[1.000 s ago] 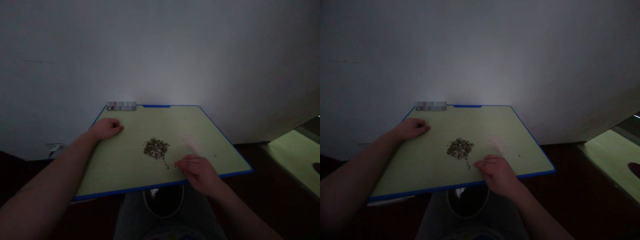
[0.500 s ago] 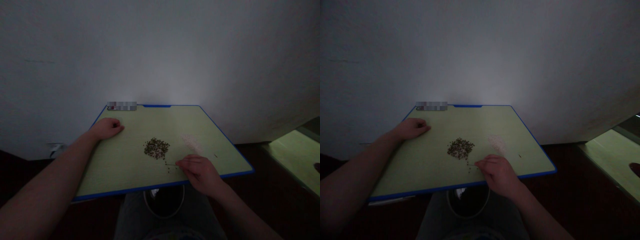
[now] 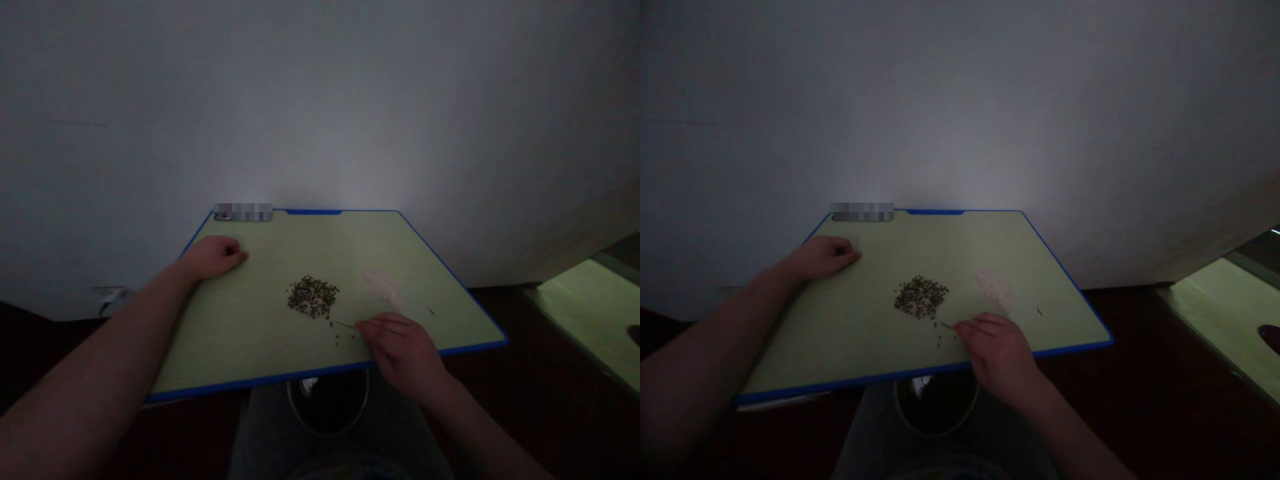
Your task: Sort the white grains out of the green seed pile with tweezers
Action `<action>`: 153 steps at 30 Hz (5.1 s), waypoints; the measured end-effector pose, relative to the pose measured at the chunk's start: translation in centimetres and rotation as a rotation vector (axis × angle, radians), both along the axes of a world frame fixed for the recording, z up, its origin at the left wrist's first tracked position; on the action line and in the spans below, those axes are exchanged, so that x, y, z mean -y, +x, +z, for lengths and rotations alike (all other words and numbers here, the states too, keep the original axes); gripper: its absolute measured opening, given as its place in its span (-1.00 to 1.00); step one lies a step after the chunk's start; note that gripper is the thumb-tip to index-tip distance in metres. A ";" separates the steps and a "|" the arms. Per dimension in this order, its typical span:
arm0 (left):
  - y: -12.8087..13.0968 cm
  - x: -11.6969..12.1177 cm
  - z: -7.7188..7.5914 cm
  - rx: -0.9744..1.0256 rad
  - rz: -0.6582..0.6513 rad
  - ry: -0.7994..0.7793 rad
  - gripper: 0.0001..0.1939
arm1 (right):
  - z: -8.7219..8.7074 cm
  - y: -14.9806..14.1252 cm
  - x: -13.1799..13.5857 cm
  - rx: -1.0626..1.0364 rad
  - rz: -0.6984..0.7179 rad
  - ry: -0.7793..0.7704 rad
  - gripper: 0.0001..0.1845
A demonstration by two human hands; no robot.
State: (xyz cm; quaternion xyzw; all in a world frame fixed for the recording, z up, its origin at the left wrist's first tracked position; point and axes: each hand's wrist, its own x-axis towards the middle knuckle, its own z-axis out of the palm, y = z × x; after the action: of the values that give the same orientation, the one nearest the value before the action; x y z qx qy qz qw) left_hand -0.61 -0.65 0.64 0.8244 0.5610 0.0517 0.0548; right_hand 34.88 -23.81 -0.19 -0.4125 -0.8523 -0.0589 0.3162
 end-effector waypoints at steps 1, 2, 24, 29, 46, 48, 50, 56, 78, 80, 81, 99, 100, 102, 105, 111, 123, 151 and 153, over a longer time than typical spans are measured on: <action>0.0 0.0 0.0 0.001 0.002 -0.006 -0.57 | 0.0 -0.1 0.0 0.003 -0.005 0.005 -0.69; 0.0 0.0 0.1 0.002 0.006 -0.011 -0.57 | 0.0 -0.3 0.0 0.004 -0.006 0.013 -0.69; 0.2 -0.1 0.2 -0.020 0.001 -0.001 -0.56 | -0.4 -1.3 0.3 0.032 0.014 0.048 -0.62; 0.2 0.0 0.2 -0.009 0.001 -0.007 -0.57 | -0.2 -1.0 0.2 0.032 0.007 0.058 -0.66; 0.4 0.7 0.7 -0.017 0.003 -0.006 -0.57 | -0.4 -0.7 -1.1 -0.028 0.033 0.017 -0.61; 0.4 0.7 0.7 -0.017 0.013 -0.002 -0.58 | -0.4 -0.6 -1.2 -0.038 0.050 0.008 -0.61; 0.3 0.7 0.6 -0.008 0.012 0.002 -0.58 | -0.4 -0.5 -1.2 -0.045 0.057 0.000 -0.61; 0.1 0.3 0.2 -0.001 0.006 -0.003 -0.57 | -0.3 -0.5 -0.7 -0.045 0.080 0.004 -0.64; 0.4 0.2 0.3 0.005 0.007 -0.012 -0.56 | -0.7 -2.2 -0.1 0.036 0.049 0.065 -0.63; 0.4 0.2 0.2 0.009 0.006 -0.011 -0.56 | -0.9 -2.6 0.1 0.061 0.016 0.068 -0.65; 0.4 0.2 0.2 0.006 0.003 -0.010 -0.56 | -0.9 -2.7 0.2 0.073 0.001 0.068 -0.65; 0.2 -0.1 0.1 -0.001 0.003 -0.018 -0.57 | -0.6 -3.0 0.8 0.143 -0.152 0.079 -0.67; 0.2 -0.1 0.1 0.001 0.008 -0.017 -0.57 | -0.6 -3.3 0.6 0.154 -0.156 0.071 -0.67; 0.2 0.0 0.1 0.001 0.017 -0.014 -0.56 | -0.6 -3.6 0.0 0.177 -0.185 0.053 -0.65; 0.1 0.1 0.1 0.005 0.020 -0.018 -0.56 | -0.8 -3.2 -1.1 0.214 -0.261 0.018 -0.63; 0.1 0.2 0.1 -0.011 0.012 0.000 -0.56 | -0.7 -0.7 -2.9 0.253 -0.461 -0.068 -0.66; 0.1 0.3 0.2 0.001 -0.003 0.000 -0.57 | 0.4 -2.3 -4.7 0.243 -0.481 -0.225 -0.65; 0.5 0.5 0.2 -0.003 0.010 -0.016 -0.55 | 2.2 -2.7 -4.5 -0.168 0.023 -0.763 -0.74; 0.4 0.3 0.0 0.007 0.002 -0.010 -0.55 | 2.1 -2.8 -4.2 -0.179 0.047 -0.807 -0.74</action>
State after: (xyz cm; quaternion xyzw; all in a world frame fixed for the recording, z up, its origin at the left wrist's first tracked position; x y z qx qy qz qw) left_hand -0.19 -0.97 0.68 0.8233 0.5620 0.0516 0.0609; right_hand 32.06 -19.61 1.95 -0.4873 -0.7853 0.3233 0.2032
